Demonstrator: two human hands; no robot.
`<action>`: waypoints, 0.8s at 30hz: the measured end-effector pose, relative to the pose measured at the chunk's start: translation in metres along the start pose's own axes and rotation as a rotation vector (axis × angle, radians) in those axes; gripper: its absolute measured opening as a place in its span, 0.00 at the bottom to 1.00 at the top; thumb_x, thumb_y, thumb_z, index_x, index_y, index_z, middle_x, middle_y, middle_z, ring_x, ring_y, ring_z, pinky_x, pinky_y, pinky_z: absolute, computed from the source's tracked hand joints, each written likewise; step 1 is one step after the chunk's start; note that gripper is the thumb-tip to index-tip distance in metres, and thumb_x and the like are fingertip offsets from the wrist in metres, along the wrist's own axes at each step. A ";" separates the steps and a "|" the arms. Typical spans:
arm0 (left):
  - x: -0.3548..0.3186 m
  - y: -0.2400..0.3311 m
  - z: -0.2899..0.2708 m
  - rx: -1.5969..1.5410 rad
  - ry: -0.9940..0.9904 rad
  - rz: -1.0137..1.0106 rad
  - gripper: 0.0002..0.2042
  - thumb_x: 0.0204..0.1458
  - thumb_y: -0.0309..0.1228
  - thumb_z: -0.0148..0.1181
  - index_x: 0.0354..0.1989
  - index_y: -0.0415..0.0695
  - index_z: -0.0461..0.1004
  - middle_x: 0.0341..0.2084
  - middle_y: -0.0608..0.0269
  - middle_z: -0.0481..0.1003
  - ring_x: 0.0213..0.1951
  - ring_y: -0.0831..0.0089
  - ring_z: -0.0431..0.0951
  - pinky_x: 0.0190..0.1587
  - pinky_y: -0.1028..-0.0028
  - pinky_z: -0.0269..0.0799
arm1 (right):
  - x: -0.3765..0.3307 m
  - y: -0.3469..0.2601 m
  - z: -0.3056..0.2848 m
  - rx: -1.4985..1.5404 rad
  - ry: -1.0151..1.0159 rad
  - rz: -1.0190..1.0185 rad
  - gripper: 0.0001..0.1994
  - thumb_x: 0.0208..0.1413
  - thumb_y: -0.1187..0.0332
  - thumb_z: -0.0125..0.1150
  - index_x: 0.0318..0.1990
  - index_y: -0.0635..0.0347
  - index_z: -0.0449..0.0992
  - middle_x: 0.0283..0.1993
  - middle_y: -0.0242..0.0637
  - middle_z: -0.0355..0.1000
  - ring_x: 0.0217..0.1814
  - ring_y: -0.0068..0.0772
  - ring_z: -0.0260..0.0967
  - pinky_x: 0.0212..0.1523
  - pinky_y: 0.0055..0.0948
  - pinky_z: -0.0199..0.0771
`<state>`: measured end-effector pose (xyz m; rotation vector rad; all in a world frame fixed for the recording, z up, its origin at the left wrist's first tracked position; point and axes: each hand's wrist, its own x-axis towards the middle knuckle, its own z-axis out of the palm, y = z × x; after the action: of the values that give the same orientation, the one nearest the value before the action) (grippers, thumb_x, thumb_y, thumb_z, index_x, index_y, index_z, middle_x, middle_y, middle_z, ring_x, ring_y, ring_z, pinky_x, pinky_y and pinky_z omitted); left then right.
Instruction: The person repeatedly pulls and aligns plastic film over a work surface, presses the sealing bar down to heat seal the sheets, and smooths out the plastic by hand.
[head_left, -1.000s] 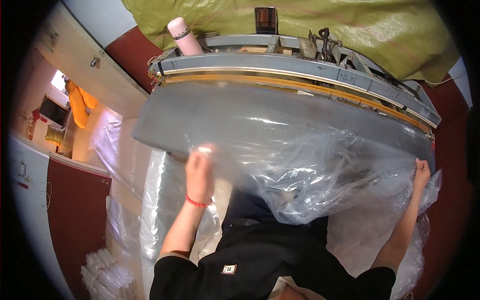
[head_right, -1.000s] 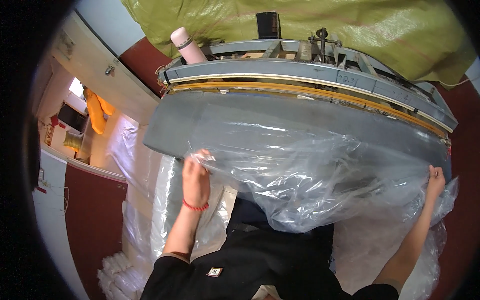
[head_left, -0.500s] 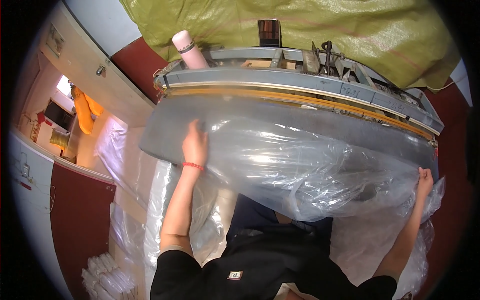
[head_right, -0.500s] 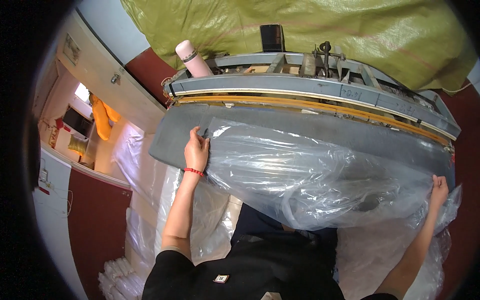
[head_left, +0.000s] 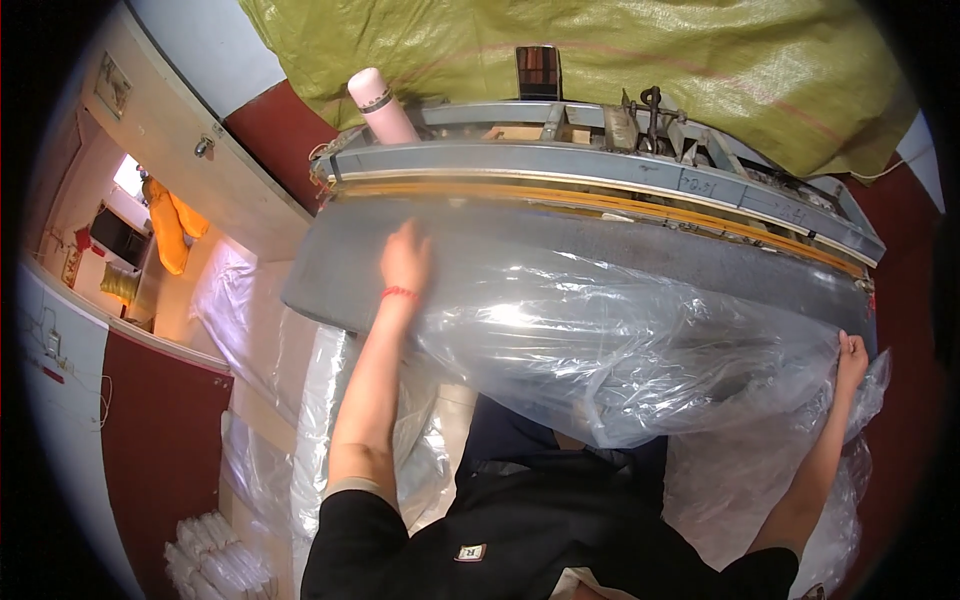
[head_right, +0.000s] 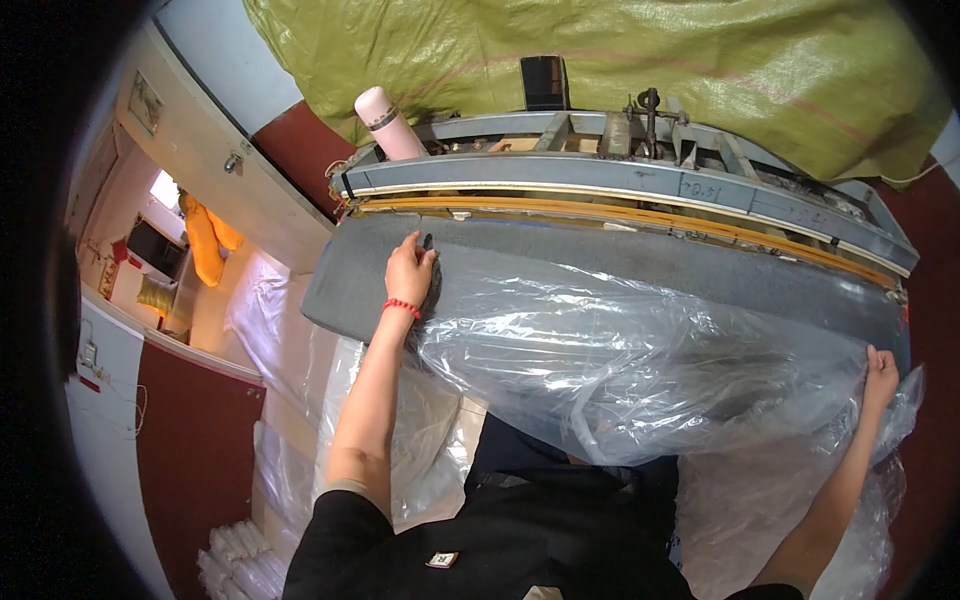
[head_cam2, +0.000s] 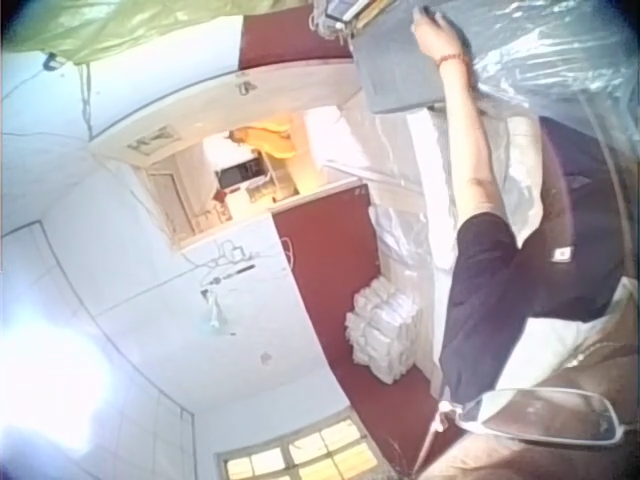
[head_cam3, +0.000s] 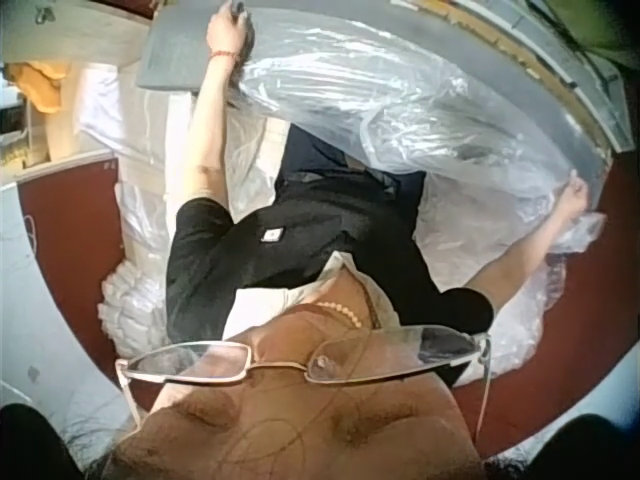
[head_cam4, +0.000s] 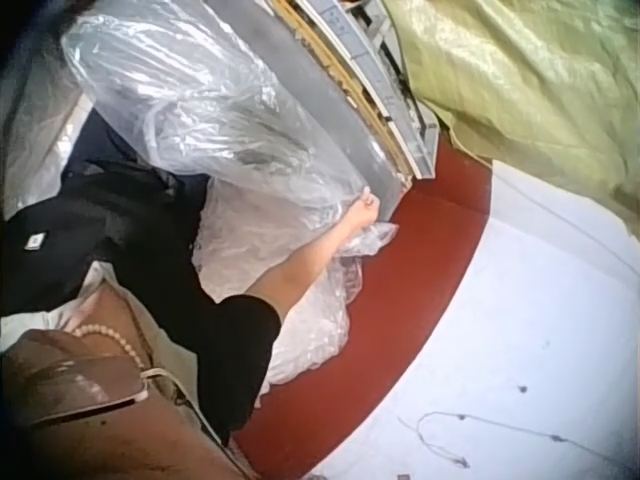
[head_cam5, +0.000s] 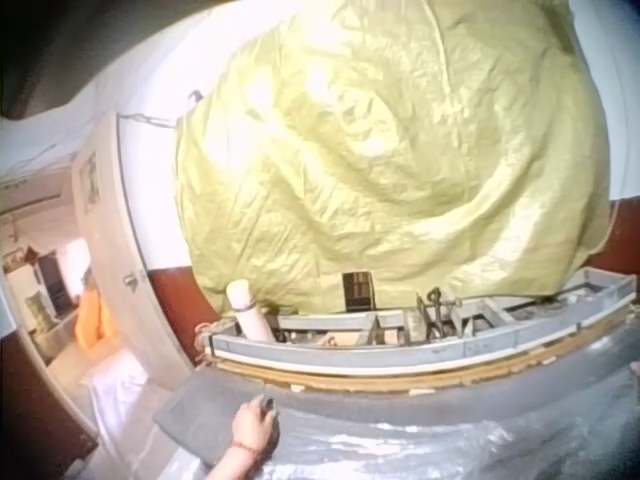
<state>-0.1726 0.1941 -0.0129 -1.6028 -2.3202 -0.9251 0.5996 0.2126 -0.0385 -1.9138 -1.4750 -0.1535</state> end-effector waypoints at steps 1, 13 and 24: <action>0.004 -0.004 0.005 0.061 0.013 0.003 0.12 0.40 0.31 0.58 0.35 0.41 0.71 0.27 0.55 0.72 0.33 0.60 0.71 0.37 0.66 0.67 | 0.001 0.004 0.002 0.065 -0.005 0.029 0.15 0.49 0.62 0.57 0.21 0.65 0.63 0.17 0.30 0.56 0.22 0.22 0.50 0.25 0.23 0.58; 0.040 0.023 0.046 -0.715 0.425 -0.349 0.08 0.51 0.30 0.44 0.27 0.38 0.64 0.21 0.60 0.67 0.24 0.73 0.65 0.30 0.71 0.64 | 0.063 0.019 0.055 0.473 0.406 0.278 0.12 0.51 0.61 0.53 0.30 0.63 0.71 0.24 0.31 0.66 0.28 0.22 0.63 0.33 0.24 0.64; 0.092 -0.051 0.075 -0.457 0.357 -0.224 0.11 0.50 0.32 0.47 0.22 0.36 0.63 0.18 0.56 0.67 0.22 0.69 0.65 0.29 0.71 0.63 | 0.082 -0.074 0.114 0.503 0.306 0.154 0.10 0.49 0.65 0.56 0.26 0.63 0.67 0.22 0.29 0.65 0.26 0.18 0.59 0.31 0.19 0.61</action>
<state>-0.2408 0.2977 -0.0492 -1.1818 -2.1603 -1.7357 0.5267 0.3531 -0.0493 -1.5071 -1.0374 0.0002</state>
